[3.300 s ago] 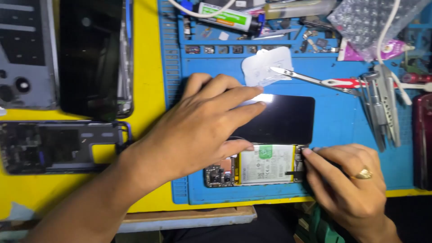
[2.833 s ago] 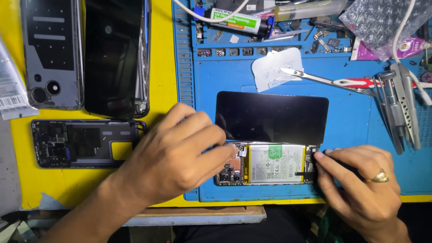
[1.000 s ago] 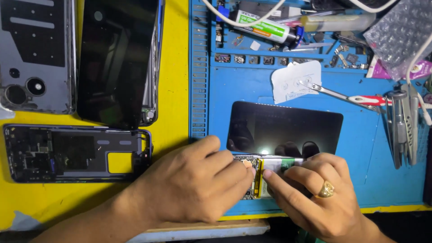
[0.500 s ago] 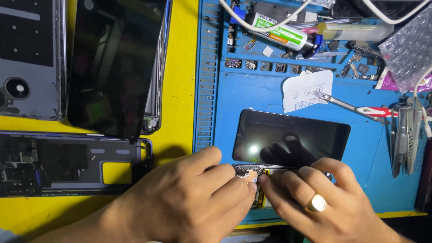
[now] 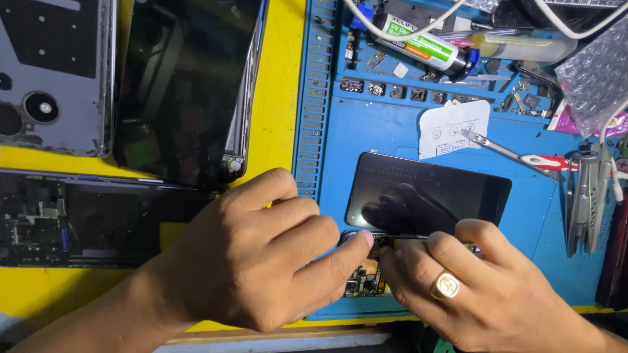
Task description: Connecting a replacement screen to a mobile phone motherboard and testing its functionality.
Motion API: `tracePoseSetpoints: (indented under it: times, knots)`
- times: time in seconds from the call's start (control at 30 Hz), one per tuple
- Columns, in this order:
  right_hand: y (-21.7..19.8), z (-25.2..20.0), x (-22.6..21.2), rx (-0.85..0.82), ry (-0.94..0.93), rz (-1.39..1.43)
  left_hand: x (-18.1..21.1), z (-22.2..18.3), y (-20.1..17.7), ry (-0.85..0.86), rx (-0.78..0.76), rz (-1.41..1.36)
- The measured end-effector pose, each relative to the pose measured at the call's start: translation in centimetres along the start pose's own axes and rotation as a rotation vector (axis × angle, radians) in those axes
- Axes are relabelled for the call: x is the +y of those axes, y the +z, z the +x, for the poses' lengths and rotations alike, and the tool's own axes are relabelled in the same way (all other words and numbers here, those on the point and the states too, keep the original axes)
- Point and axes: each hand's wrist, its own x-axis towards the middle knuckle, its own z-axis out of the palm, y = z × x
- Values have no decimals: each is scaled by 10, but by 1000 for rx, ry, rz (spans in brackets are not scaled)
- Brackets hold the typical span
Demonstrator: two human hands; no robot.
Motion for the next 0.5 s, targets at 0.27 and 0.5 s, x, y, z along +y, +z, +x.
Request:
tracePoseSetpoints:
  times: [0.27, 0.5]
  knots:
    - [1, -5, -13, -25, -34, -106, 0, 0, 5, 18, 37, 38]
    - [15, -20, -14, 173, 198, 140, 7, 2, 15, 51, -43, 184]
